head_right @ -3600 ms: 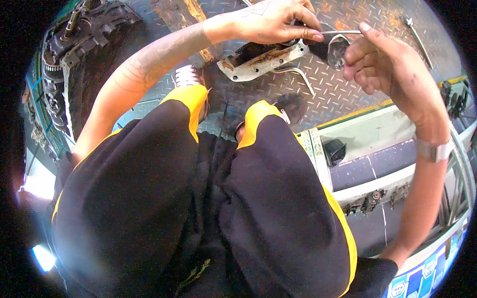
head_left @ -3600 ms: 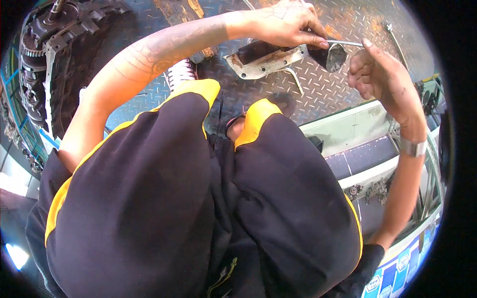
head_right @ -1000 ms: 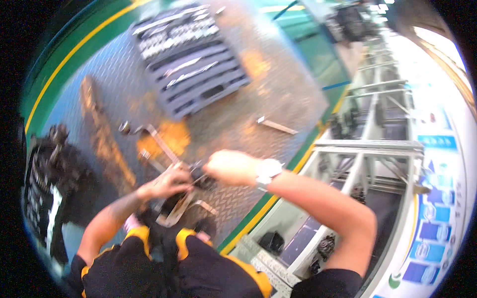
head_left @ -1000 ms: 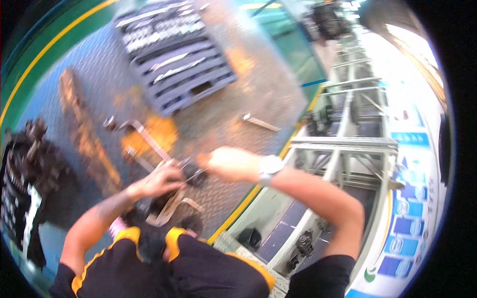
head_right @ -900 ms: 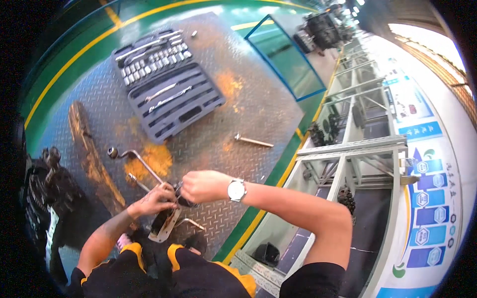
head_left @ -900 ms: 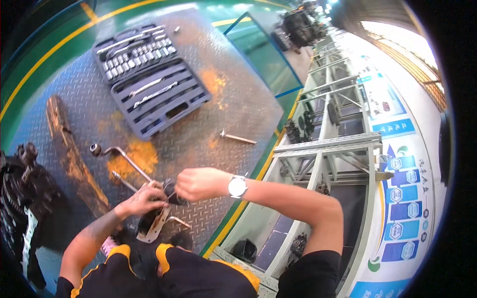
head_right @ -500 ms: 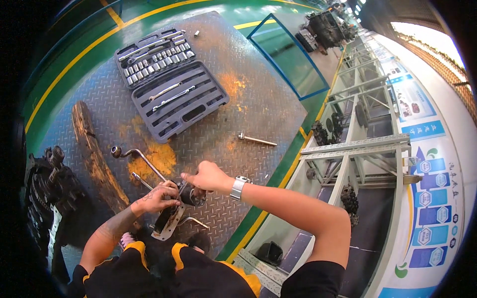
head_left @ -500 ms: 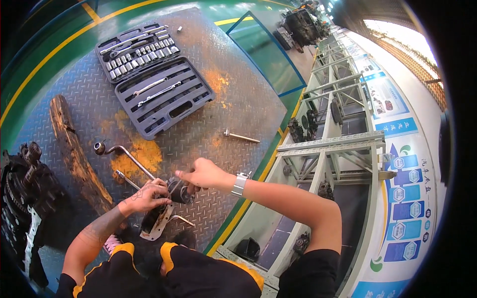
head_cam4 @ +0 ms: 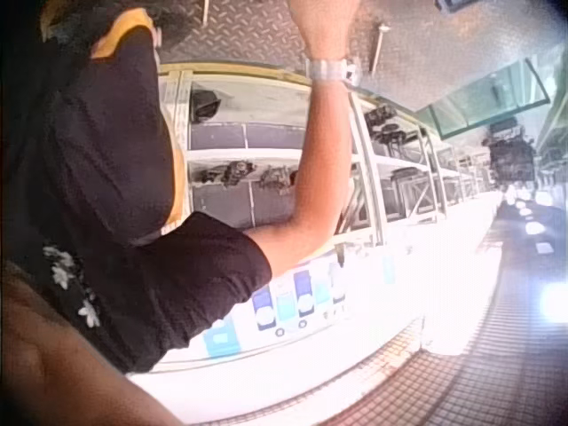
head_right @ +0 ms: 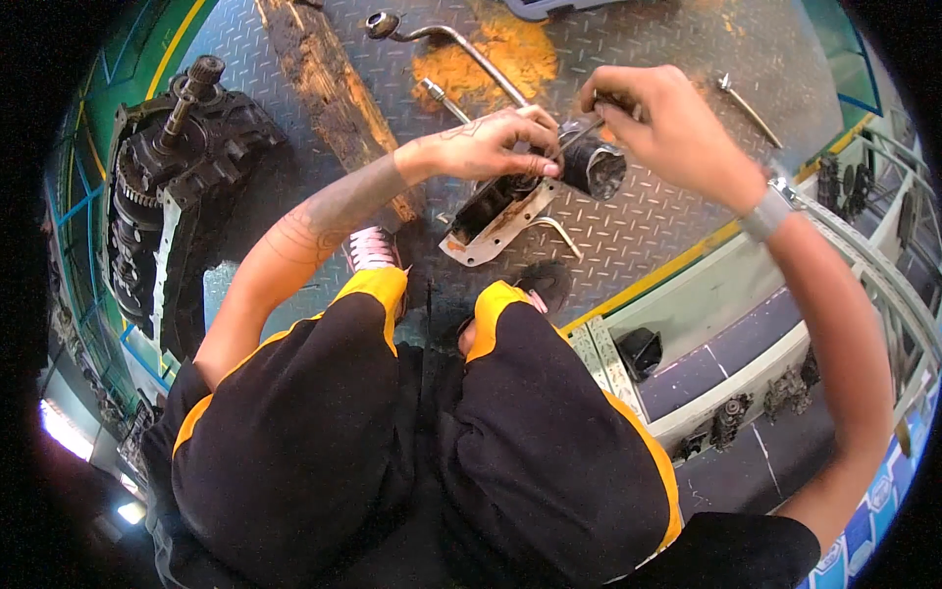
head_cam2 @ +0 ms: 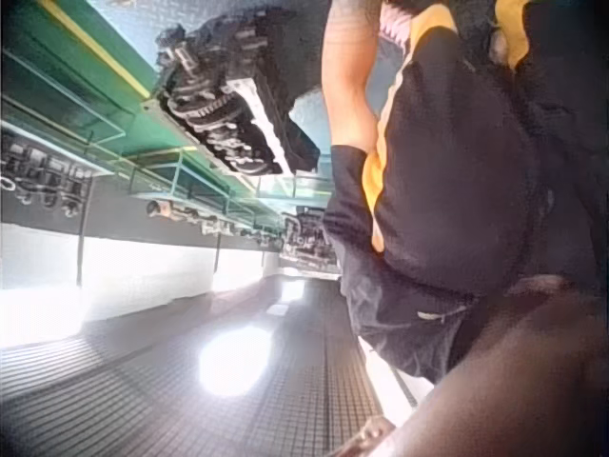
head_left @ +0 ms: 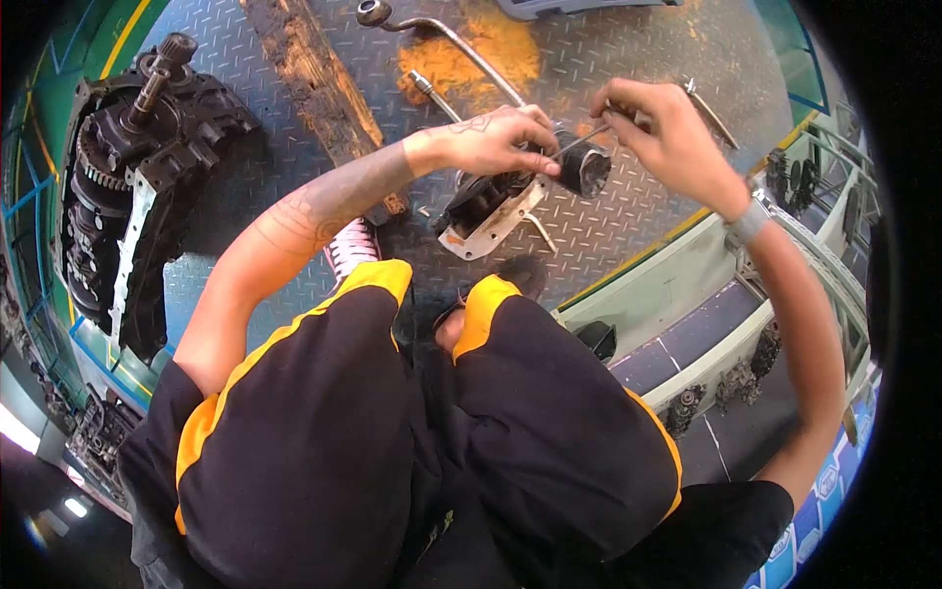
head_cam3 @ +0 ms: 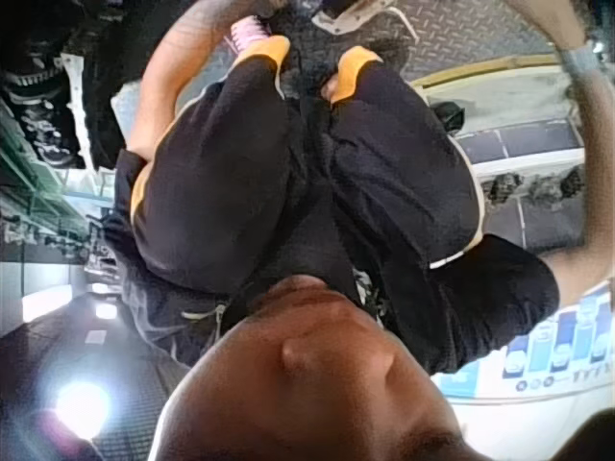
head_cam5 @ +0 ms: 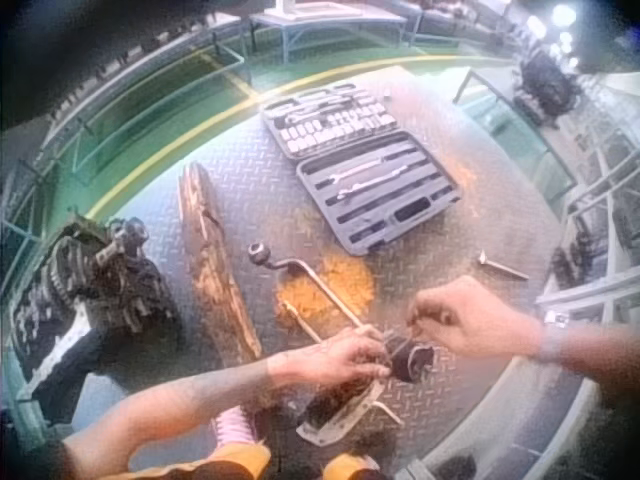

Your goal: Removing an engine oil pan using a socket wrench and then disassembling internal engine components.

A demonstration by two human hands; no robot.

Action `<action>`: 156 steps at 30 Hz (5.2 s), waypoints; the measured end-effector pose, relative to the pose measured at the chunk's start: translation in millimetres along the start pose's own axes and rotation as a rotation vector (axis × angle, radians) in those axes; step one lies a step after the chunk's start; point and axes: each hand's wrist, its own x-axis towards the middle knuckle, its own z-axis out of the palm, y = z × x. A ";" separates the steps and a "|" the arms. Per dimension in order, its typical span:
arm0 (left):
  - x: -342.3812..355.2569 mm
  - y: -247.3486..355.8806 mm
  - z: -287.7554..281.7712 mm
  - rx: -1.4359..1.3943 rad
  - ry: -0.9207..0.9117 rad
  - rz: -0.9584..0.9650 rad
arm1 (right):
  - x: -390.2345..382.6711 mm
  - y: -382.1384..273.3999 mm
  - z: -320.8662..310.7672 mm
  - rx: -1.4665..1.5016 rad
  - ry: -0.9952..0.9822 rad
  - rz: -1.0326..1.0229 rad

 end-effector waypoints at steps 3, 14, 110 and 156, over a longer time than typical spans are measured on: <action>-7.1 -5.1 -5.1 -0.105 -0.039 -0.026 | -0.4 1.0 -9.8 -0.380 -0.117 -0.512; -15.7 2.5 -1.3 -0.007 0.040 -0.030 | -11.9 -23.0 5.9 0.522 0.023 0.560; -4.3 20.2 -3.8 -0.422 0.019 -0.223 | -18.6 -9.6 119.8 0.949 0.675 0.434; -61.5 24.3 52.5 0.757 0.316 -0.097 | 0.5 -18.7 146.0 0.743 0.932 0.180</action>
